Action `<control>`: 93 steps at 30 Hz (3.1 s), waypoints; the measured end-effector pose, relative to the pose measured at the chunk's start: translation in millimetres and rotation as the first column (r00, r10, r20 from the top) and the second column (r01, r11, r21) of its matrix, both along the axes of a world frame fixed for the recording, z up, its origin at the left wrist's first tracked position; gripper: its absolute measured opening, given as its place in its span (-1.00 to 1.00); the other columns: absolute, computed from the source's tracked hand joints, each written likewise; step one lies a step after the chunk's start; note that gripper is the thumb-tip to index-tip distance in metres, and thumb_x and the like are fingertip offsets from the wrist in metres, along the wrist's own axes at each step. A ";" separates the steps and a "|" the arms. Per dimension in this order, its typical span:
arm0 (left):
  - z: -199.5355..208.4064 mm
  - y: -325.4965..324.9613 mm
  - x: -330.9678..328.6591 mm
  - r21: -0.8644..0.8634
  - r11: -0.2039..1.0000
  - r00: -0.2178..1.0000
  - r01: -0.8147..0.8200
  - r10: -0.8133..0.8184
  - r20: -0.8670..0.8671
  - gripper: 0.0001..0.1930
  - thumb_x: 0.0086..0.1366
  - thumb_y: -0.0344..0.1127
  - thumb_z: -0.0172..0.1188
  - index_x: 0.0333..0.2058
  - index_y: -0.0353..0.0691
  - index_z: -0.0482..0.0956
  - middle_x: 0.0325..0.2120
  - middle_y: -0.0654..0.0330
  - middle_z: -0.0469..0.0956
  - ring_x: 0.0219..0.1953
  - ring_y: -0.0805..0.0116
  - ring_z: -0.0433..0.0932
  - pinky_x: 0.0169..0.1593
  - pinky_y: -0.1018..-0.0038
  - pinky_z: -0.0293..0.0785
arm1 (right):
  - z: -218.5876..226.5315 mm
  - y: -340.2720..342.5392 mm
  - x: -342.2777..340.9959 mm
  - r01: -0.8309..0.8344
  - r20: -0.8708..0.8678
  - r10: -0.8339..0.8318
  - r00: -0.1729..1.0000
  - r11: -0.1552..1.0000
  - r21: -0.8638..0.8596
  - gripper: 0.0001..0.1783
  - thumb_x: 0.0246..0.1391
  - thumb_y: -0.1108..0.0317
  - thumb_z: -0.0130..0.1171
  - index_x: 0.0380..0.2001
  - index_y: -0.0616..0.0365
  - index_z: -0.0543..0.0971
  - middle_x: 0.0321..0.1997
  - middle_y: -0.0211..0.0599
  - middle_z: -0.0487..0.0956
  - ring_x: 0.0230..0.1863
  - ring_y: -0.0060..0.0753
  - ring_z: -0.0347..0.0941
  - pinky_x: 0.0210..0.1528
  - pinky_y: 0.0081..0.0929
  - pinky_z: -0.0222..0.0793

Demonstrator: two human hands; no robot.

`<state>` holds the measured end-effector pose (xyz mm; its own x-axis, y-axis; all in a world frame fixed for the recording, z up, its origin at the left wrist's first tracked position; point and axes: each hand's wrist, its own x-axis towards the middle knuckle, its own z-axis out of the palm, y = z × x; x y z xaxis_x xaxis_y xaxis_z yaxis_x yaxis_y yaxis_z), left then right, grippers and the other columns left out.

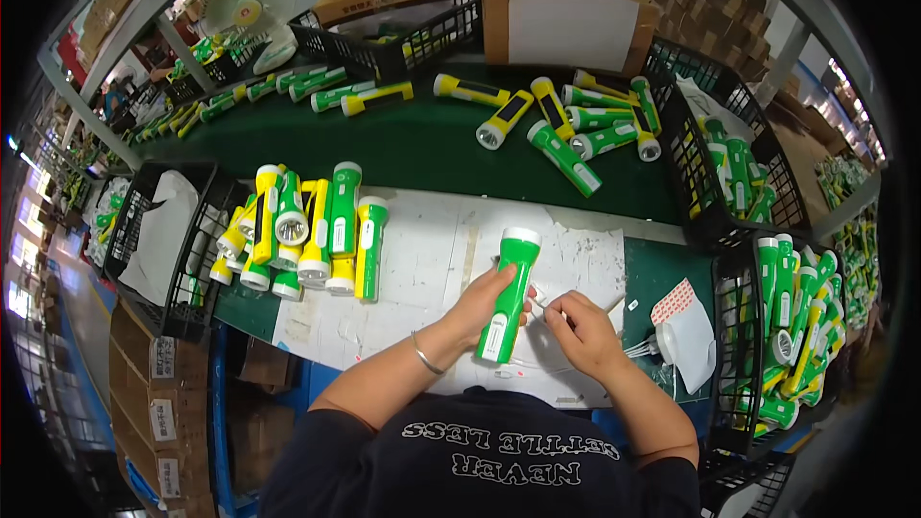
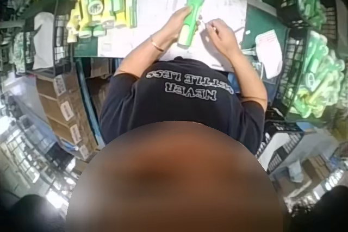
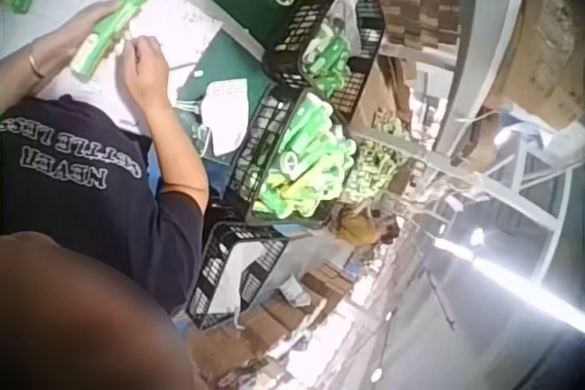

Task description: Assembling flashlights by fitting component parts, applying stickers, and verifying functionality at a factory workstation.

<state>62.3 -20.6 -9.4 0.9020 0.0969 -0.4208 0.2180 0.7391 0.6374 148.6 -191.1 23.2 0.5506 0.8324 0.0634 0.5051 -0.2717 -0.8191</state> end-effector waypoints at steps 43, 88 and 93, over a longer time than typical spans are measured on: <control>26.6 14.3 -19.4 0.988 0.132 0.933 0.083 -0.358 -0.031 -0.55 0.12 -0.19 0.14 -0.06 -0.25 0.27 -0.29 -0.03 0.47 -0.27 0.07 0.50 -0.21 0.31 0.43 | 28.1 22.4 48.7 -0.160 -0.328 0.106 0.939 0.977 -0.142 -0.41 -0.21 0.18 0.35 -0.06 -0.03 0.38 -0.53 -0.48 0.38 -0.55 -0.70 0.23 -0.54 -0.68 0.11; 0.5 -3.5 -14.7 1.000 0.003 1.000 0.020 -0.007 -0.020 -0.45 0.02 -0.29 0.23 -0.01 -0.24 0.26 -0.24 -0.01 0.37 -0.23 0.00 0.45 -0.18 0.29 0.42 | -45.0 21.0 28.2 0.151 -0.691 -0.068 0.720 0.987 0.061 -0.85 0.01 0.41 0.18 -0.39 0.28 0.49 -0.48 -0.42 0.52 -0.45 -0.71 0.39 -0.35 -0.77 0.29; -0.3 -2.6 -14.1 0.998 -0.063 1.000 -0.015 -0.006 0.014 -0.45 0.02 -0.29 0.22 0.01 -0.19 0.26 -0.27 0.02 0.36 -0.25 -0.04 0.45 -0.21 0.25 0.44 | -41.8 26.0 23.9 0.214 -0.742 -0.118 0.660 0.976 0.036 -0.85 0.00 0.42 0.17 -0.40 0.29 0.49 -0.48 -0.43 0.52 -0.46 -0.72 0.38 -0.36 -0.77 0.28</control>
<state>48.2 -23.3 -9.7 0.9027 0.4083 0.1360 0.2037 -0.6837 0.7007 172.5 -165.1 -18.6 0.5874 0.7361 -0.3363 -0.3149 -0.1750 -0.9329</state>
